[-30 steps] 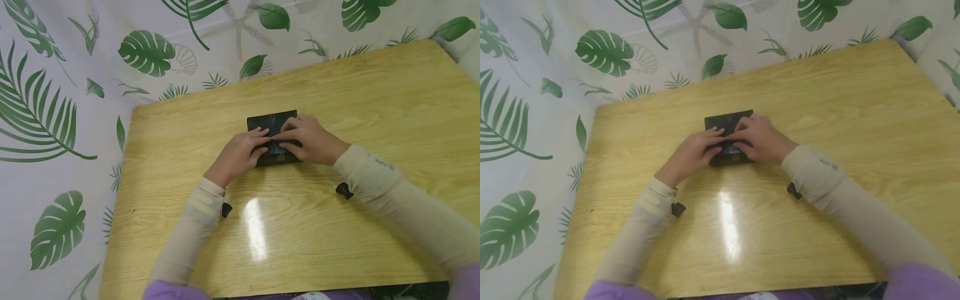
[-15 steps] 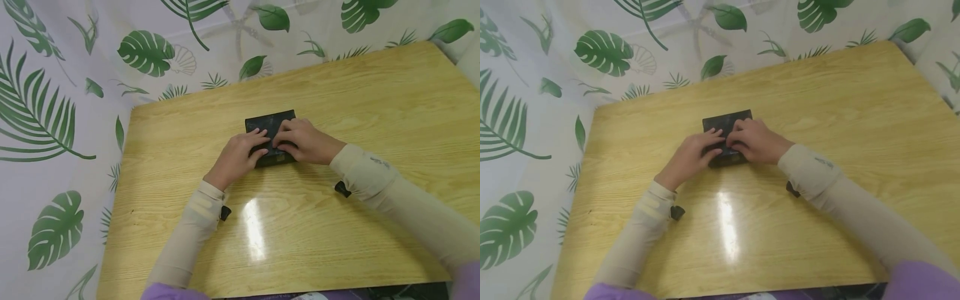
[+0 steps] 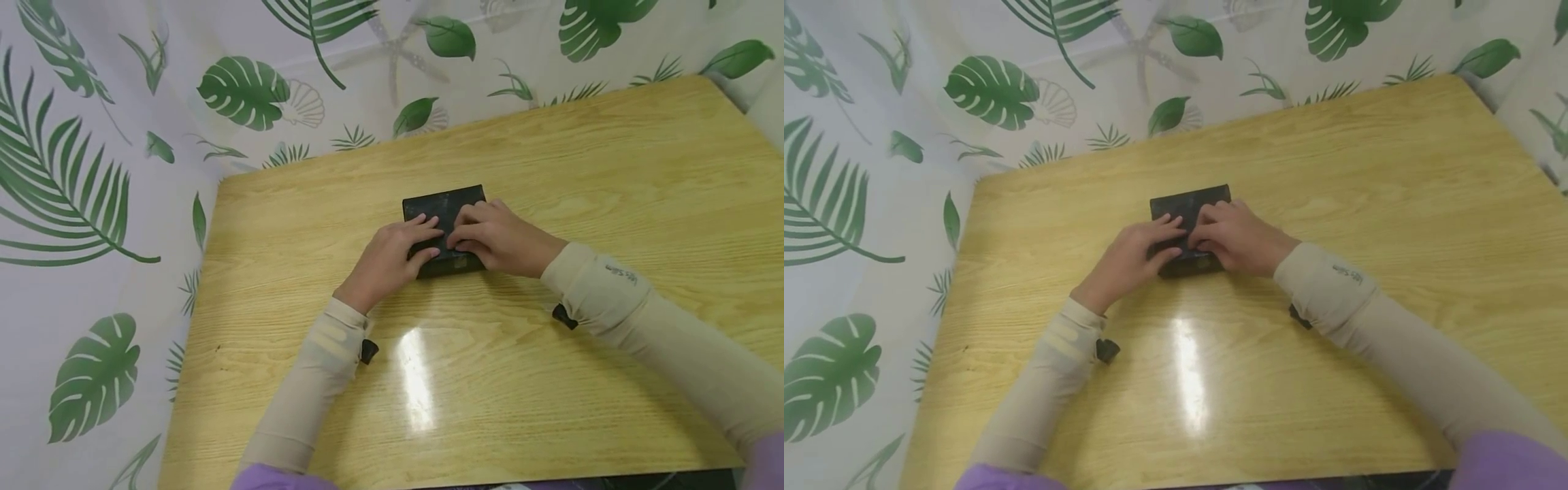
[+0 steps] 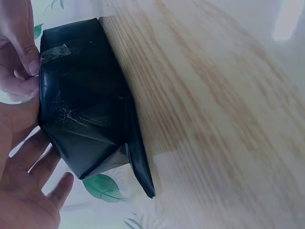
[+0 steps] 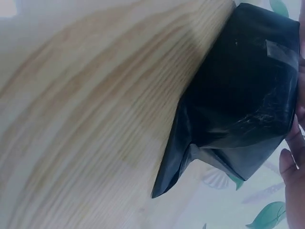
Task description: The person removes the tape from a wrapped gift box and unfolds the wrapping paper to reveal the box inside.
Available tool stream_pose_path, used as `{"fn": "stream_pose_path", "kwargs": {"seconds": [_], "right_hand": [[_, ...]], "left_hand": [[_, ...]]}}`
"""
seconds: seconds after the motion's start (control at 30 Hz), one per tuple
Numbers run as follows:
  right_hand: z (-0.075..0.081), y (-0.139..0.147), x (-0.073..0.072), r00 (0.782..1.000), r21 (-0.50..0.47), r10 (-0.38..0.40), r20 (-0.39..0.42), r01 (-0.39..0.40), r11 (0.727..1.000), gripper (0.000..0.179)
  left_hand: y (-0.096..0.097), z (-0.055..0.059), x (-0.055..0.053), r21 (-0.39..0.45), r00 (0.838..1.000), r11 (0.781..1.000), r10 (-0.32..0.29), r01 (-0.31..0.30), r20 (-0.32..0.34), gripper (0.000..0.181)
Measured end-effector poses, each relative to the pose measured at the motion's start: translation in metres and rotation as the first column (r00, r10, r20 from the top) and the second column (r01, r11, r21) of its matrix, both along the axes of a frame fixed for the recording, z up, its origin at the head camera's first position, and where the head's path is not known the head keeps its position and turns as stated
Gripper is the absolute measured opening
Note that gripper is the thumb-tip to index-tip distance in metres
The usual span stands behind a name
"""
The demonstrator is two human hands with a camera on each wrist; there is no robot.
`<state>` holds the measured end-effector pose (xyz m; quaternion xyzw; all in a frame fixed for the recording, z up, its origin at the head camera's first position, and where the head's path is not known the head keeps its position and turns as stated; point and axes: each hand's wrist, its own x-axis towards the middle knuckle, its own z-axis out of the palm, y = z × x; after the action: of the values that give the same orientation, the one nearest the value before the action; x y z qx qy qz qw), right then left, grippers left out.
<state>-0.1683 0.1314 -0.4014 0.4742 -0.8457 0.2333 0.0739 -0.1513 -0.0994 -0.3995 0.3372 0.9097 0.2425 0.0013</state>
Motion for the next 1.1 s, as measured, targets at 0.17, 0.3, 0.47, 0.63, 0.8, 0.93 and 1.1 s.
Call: {"fn": "stream_pose_path", "kwargs": {"seconds": [0.17,0.3,0.47,0.63,0.8,0.93,1.1], "right_hand": [[-0.0022,0.0008,-0.0008,1.000,-0.039,0.014,0.006,-0.013,0.999,0.013],[-0.0026,0.0008,-0.0022,1.000,-0.032,0.015,0.002,-0.015,0.999,0.014],[-0.0028,-0.0014,-0.0042,0.998,0.027,0.017,-0.062,-0.016,1.000,0.013],[-0.0021,-0.0013,-0.0050,0.998,0.044,0.022,-0.061,-0.020,0.999,0.010],[-0.0005,0.0023,-0.0040,1.000,-0.017,0.025,0.007,-0.025,1.000,0.013],[-0.0029,0.0032,-0.0041,0.999,-0.030,0.042,-0.032,-0.043,0.999,0.015],[-0.0037,0.0016,-0.0049,0.997,-0.034,0.052,-0.050,-0.054,0.998,0.013]], "left_hand": [[-0.0010,-0.0003,0.0007,0.010,1.000,1.000,-0.003,0.003,0.006,0.036],[-0.0019,-0.0003,0.0001,0.006,1.000,1.000,-0.005,0.005,0.003,0.037],[-0.0025,-0.0011,-0.0007,-0.005,1.000,1.000,0.005,-0.006,-0.017,0.037],[-0.0014,-0.0021,0.0000,-0.017,1.000,1.000,0.002,-0.002,-0.021,0.037],[-0.0013,-0.0036,0.0007,-0.023,1.000,1.000,0.008,-0.008,-0.005,0.038],[-0.0023,-0.0038,0.0009,-0.028,1.000,1.000,0.013,-0.013,0.001,0.038],[-0.0027,-0.0032,0.0011,-0.030,1.000,0.999,0.013,-0.013,-0.009,0.038]]}}
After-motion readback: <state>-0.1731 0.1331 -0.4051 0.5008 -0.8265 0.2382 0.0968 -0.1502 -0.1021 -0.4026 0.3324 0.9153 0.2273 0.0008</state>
